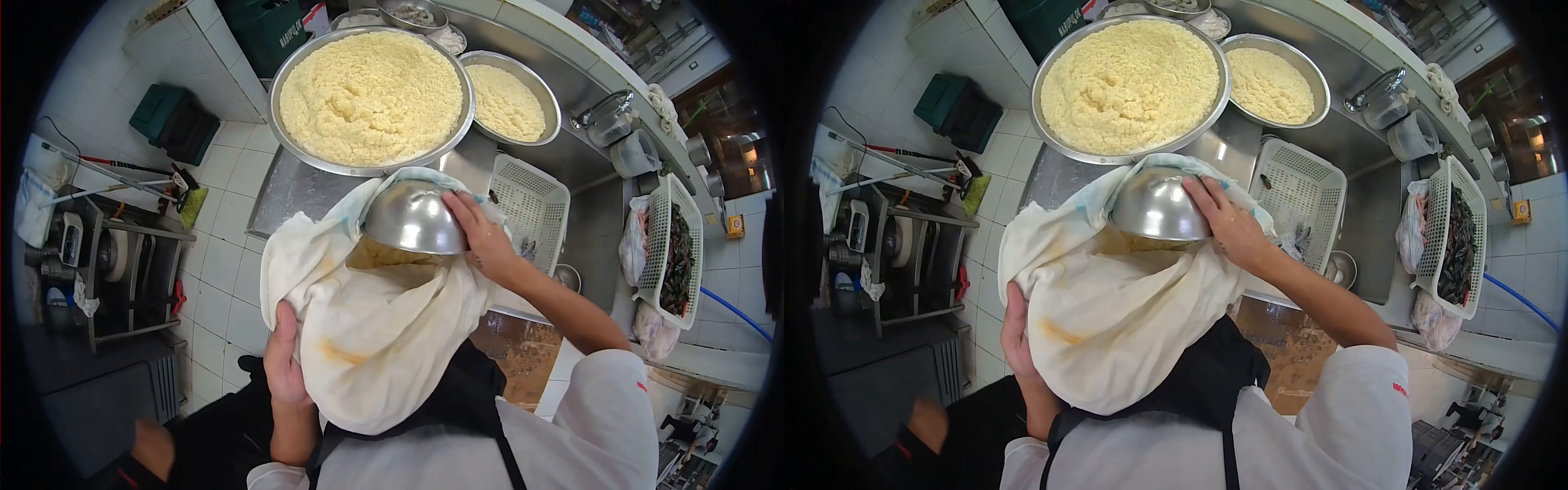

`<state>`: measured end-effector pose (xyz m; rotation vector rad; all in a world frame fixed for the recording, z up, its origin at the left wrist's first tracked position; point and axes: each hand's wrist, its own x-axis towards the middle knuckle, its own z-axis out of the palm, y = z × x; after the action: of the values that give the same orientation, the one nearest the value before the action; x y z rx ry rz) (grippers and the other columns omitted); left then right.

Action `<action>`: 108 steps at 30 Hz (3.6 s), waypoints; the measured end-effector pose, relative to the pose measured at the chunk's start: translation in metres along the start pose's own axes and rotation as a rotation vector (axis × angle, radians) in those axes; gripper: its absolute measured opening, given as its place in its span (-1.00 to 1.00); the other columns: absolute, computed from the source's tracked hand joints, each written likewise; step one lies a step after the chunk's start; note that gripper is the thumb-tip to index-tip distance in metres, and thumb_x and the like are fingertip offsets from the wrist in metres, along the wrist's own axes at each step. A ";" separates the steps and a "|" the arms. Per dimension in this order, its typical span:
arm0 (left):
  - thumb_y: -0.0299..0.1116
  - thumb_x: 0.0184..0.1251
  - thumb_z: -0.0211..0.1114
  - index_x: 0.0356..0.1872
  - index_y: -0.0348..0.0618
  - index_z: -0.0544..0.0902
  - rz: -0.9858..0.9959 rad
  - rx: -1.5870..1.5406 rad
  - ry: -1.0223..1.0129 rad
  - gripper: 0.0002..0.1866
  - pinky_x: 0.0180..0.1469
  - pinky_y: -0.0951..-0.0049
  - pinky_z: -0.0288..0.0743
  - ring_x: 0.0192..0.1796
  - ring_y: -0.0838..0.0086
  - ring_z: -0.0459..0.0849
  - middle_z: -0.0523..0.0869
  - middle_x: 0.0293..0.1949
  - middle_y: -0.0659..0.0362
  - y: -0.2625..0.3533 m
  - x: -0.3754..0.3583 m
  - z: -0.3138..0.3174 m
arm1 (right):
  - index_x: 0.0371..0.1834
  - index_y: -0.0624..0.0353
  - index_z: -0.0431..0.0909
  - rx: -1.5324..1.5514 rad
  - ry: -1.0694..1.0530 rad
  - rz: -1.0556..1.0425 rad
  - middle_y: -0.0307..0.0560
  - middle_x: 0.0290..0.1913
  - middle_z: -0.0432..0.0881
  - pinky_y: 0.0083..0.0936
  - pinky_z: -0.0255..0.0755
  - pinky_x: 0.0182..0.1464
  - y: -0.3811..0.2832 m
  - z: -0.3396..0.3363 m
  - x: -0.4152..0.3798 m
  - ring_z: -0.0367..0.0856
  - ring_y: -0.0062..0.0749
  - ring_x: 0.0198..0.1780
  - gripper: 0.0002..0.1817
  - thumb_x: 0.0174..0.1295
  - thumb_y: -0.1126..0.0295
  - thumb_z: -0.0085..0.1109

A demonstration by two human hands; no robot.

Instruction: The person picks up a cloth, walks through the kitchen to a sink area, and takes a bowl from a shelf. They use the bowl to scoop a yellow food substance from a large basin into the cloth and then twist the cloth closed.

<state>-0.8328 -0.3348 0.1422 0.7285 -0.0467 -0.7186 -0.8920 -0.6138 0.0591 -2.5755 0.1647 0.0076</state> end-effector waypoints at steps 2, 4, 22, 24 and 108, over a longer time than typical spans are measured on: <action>-0.11 0.40 -0.25 0.23 -0.35 0.11 0.012 0.005 0.013 -0.45 0.22 0.34 0.21 0.21 0.28 0.33 0.29 0.20 -0.02 0.001 0.006 0.001 | 0.30 0.08 -0.04 0.065 0.407 -0.285 0.17 0.31 -0.01 -0.25 0.26 0.13 0.008 0.003 0.004 0.24 0.14 0.17 -0.14 -0.22 0.74 -0.06; -0.11 0.39 -0.24 0.22 -0.36 0.12 -0.060 -0.144 0.009 -0.45 0.22 0.33 0.22 0.20 0.28 0.35 0.30 0.19 -0.02 0.002 0.009 0.006 | 0.30 0.07 -0.04 0.093 0.353 -0.259 0.17 0.32 -0.03 -0.28 0.22 0.17 0.009 0.002 0.000 0.20 0.13 0.20 -0.12 -0.24 0.74 -0.05; -0.05 0.35 -0.18 0.23 -0.29 0.13 -0.077 -0.038 0.069 -0.42 0.22 0.23 0.23 0.18 0.21 0.37 0.32 0.18 -0.04 -0.001 0.006 -0.012 | 0.27 0.14 -0.08 -0.156 0.877 -0.166 0.29 0.01 0.36 -0.21 0.40 -0.10 0.013 -0.123 0.207 0.48 0.13 -0.12 -0.28 -0.04 0.64 -0.10; -0.05 0.36 -0.18 0.23 -0.29 0.13 -0.078 -0.039 0.073 -0.42 0.22 0.24 0.23 0.17 0.21 0.37 0.33 0.17 -0.03 -0.001 0.005 -0.012 | 0.27 0.14 -0.08 -0.201 0.814 -0.105 0.28 -0.03 0.38 -0.18 0.40 -0.12 0.009 -0.106 0.225 0.49 0.12 -0.14 -0.28 -0.03 0.59 -0.05; -0.20 -0.33 0.42 -0.03 -0.14 0.42 0.335 1.171 -1.125 -0.33 0.03 0.29 0.23 -0.06 0.15 0.49 0.56 -0.13 0.02 -0.117 0.199 -0.023 | -0.03 0.15 0.34 1.511 1.133 0.138 -0.15 -0.29 0.48 -0.29 0.26 0.08 -0.079 0.000 0.020 0.46 -0.36 -0.19 -0.60 0.21 0.10 -0.01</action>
<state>-0.7431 -0.5046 0.0116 1.2729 -1.6884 -0.6560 -0.8628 -0.5496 0.1008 -0.8264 0.4993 -1.0641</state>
